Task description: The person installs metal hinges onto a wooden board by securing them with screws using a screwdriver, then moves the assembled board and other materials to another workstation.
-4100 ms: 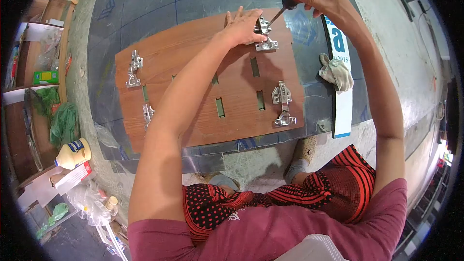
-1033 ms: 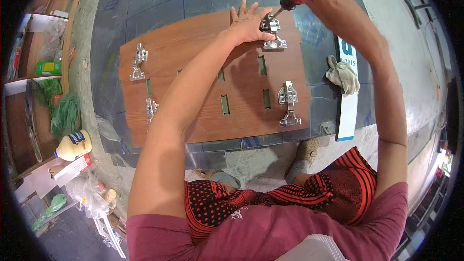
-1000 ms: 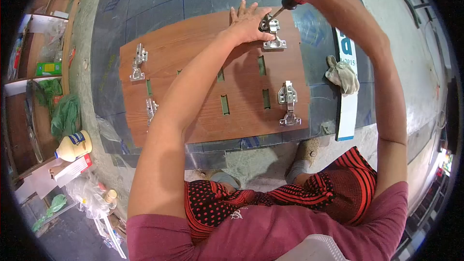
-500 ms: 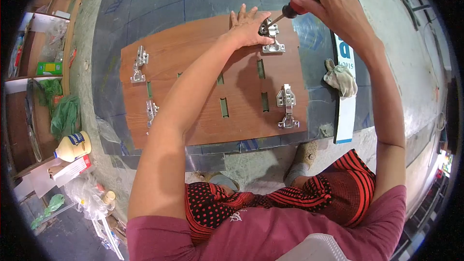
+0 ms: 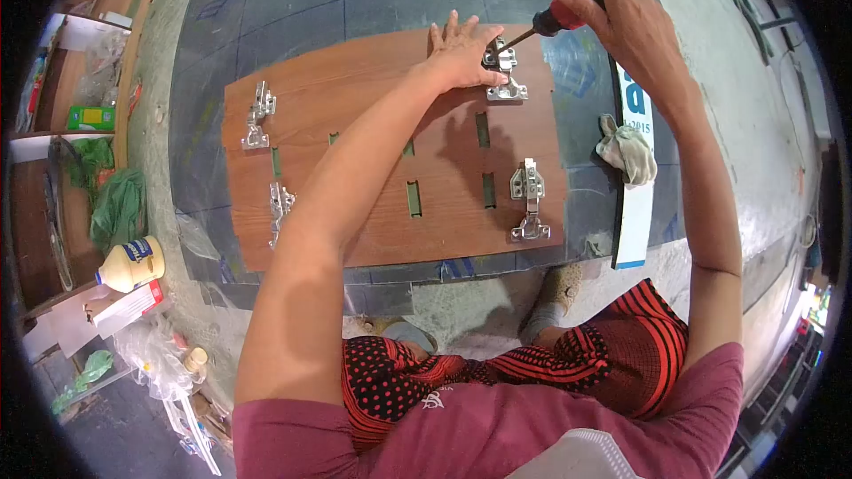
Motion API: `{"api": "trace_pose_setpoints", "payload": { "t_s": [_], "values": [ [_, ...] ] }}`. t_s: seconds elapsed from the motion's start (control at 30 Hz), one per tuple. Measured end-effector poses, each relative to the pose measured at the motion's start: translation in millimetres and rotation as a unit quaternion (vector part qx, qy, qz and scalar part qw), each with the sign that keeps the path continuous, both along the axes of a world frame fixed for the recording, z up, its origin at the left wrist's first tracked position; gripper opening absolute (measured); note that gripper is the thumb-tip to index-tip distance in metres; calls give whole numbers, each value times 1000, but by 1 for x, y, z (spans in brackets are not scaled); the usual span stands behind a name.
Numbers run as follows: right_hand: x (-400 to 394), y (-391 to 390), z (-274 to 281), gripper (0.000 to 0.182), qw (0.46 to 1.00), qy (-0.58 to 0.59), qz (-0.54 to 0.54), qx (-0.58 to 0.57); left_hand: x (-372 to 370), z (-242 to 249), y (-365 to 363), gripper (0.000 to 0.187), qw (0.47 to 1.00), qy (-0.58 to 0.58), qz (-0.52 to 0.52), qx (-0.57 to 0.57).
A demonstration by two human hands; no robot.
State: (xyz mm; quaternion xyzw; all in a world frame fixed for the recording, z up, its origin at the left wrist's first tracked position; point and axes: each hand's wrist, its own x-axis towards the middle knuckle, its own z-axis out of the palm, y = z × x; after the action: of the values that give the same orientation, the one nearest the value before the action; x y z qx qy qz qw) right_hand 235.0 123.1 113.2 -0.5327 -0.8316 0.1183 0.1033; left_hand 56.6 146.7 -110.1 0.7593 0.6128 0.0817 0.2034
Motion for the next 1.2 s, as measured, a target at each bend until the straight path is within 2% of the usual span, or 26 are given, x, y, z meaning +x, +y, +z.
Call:
{"api": "trace_pose_setpoints", "payload": {
  "t_s": [0.07,0.1,0.17,0.2,0.27,0.4,0.47,0.6,0.63,0.67,0.7,0.77,0.8,0.83,0.9,0.93,1.0,1.03,1.1,1.13,1.17,1.2],
  "values": [
    [15,9,-16,33,988,60,141,7,1,-3,-7,95,1000,-3,1,-7],
    [19,15,-19,33,988,60,142,6,0,-3,-6,95,1000,-3,1,-10],
    [25,30,-24,33,923,63,357,127,0,-1,-5,96,1000,-5,0,-10],
    [28,34,-33,33,923,62,356,128,0,-3,-4,96,1000,-8,-2,-8],
    [29,40,-49,32,977,73,154,126,0,-2,-1,96,1000,-9,-5,0],
    [26,27,-46,30,975,84,151,141,-2,-3,-3,96,1000,-3,-3,-4],
    [22,15,-33,27,954,94,255,129,-1,-6,-3,96,1000,-10,-6,2],
    [5,12,-18,26,947,51,288,133,-1,-3,-3,95,1000,-15,-5,-4],
    [-8,7,-3,29,986,48,159,30,-1,-3,-3,95,1000,-14,-5,-5],
    [-15,4,6,33,996,45,25,-75,0,-2,-3,95,1000,-13,-6,-5],
    [-14,4,7,33,996,47,26,-74,1,-2,-3,95,1000,-11,-4,-4],
    [-11,4,6,32,998,-24,55,18,0,-3,-4,95,1000,-8,1,-6],
    [-9,-14,3,29,990,-5,122,76,0,-3,-4,95,1000,-10,1,-6],
    [-7,-12,1,29,990,-4,123,75,0,-3,-3,95,1000,-13,1,-6],
    [-1,-1,-4,29,961,41,272,41,-1,-4,-3,94,1000,-7,4,-3],
    [-2,6,-9,29,961,40,270,39,0,-5,-3,93,1000,0,5,1],
    [-8,17,-17,29,978,-34,144,144,1,-5,-4,93,1000,-2,3,2],
    [-7,16,-13,29,978,-33,143,146,1,-3,-3,93,1000,-2,5,5],
    [-9,14,-2,29,998,-1,42,47,2,0,-2,94,1000,-2,4,-2],
    [-1,22,-22,27,977,-61,77,189,1,-1,-3,94,1000,-5,5,-13],
    [11,28,-35,27,977,-60,81,188,0,-2,-5,94,1000,-5,9,-14],
    [13,15,-31,27,969,-40,168,175,0,-2,-5,94,1000,-11,6,-12]
  ]
}}
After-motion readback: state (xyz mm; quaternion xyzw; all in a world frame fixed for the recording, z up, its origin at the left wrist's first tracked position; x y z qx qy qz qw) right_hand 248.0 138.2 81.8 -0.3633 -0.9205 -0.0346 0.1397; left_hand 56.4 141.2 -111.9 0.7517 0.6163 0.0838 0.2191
